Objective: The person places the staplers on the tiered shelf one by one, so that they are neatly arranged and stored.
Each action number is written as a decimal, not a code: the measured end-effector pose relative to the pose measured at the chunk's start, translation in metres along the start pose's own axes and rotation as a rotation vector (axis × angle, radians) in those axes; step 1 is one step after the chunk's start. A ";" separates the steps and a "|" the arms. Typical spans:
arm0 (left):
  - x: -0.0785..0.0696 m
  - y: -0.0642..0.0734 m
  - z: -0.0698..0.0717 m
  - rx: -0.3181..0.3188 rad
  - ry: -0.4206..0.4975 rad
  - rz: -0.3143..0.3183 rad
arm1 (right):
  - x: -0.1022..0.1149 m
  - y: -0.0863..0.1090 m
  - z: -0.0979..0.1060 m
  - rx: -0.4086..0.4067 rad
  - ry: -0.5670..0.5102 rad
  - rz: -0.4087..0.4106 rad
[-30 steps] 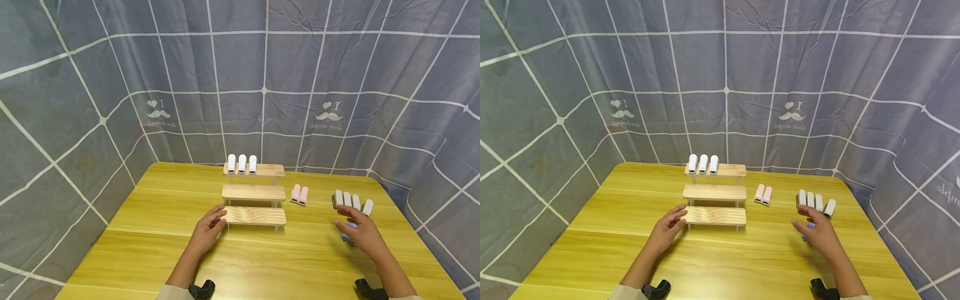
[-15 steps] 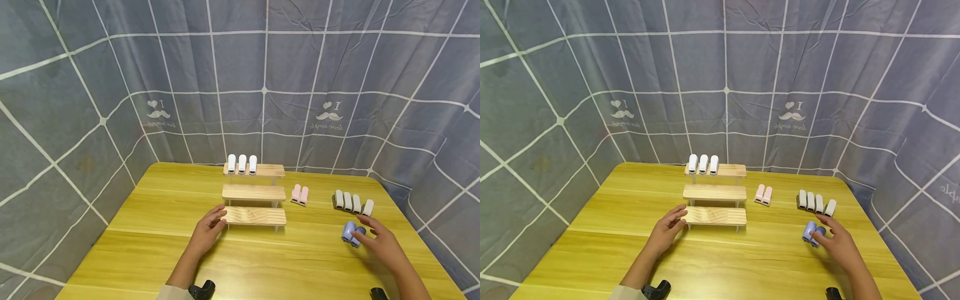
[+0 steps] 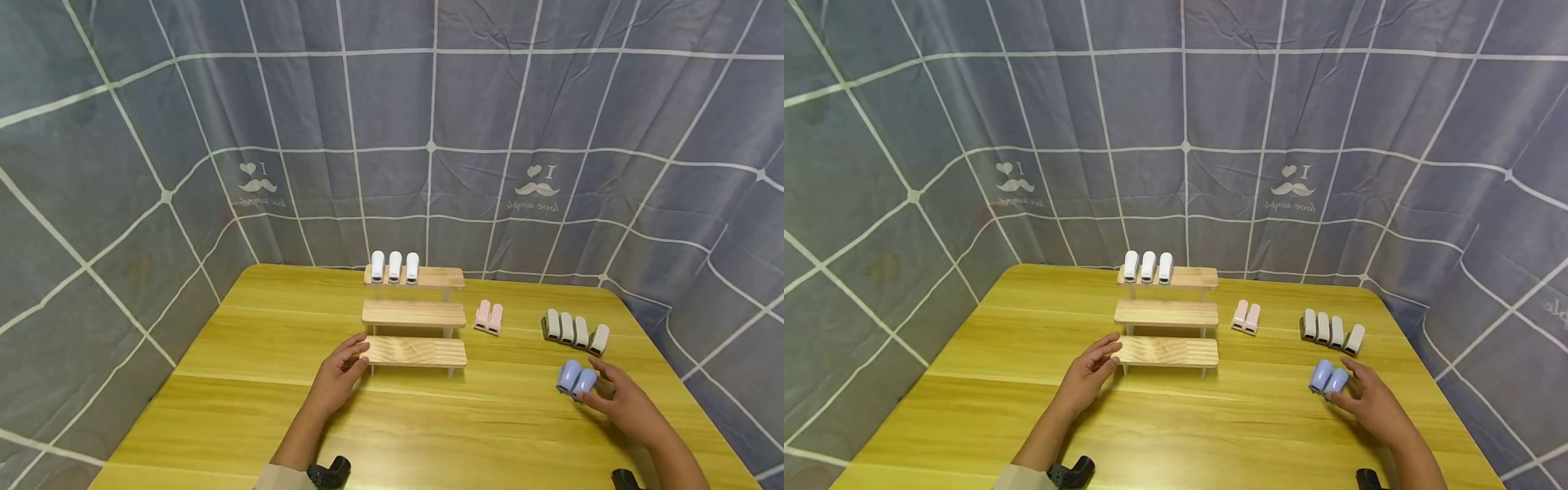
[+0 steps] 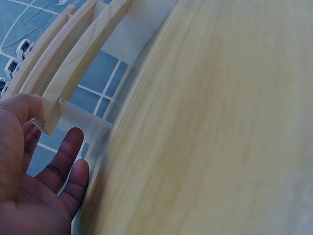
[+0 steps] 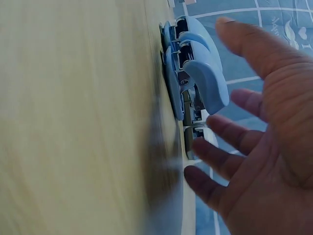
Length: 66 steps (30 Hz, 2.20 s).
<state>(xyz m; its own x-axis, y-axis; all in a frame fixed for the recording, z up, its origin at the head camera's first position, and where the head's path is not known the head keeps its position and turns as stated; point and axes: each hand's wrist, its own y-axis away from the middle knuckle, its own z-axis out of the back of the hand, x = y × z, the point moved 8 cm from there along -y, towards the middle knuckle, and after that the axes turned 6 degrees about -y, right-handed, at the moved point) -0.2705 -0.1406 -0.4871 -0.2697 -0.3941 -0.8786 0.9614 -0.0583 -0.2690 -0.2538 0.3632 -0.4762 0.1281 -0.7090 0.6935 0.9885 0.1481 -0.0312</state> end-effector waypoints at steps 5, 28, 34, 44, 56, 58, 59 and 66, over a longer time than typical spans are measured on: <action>-0.001 0.000 -0.001 0.003 -0.001 -0.002 | -0.006 0.000 -0.003 0.003 0.030 -0.017; -0.003 0.001 0.000 0.003 -0.009 0.000 | -0.012 0.002 -0.007 -0.017 0.093 -0.087; -0.012 0.002 0.002 0.005 -0.009 0.024 | -0.011 0.002 -0.006 -0.030 0.097 -0.084; -0.003 0.001 0.000 -0.005 0.004 0.017 | -0.011 0.003 -0.007 -0.047 0.088 -0.080; -0.005 0.001 0.001 0.004 -0.022 0.006 | -0.009 0.004 -0.005 -0.085 0.114 -0.039; -0.005 0.000 0.001 0.004 -0.020 0.000 | -0.008 0.004 -0.004 -0.096 0.116 -0.037; -0.005 0.000 0.001 0.004 -0.019 -0.006 | -0.007 0.004 -0.003 -0.101 0.118 -0.037; -0.004 0.001 0.001 0.014 -0.015 0.007 | -0.006 0.006 0.002 -0.130 0.102 -0.054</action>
<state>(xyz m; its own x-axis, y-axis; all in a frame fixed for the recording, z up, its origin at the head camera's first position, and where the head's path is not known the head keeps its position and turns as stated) -0.2688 -0.1396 -0.4837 -0.2618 -0.4080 -0.8746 0.9640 -0.0677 -0.2570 -0.2486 0.3693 -0.4792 0.0752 -0.7806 0.6205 0.9954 0.0219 -0.0931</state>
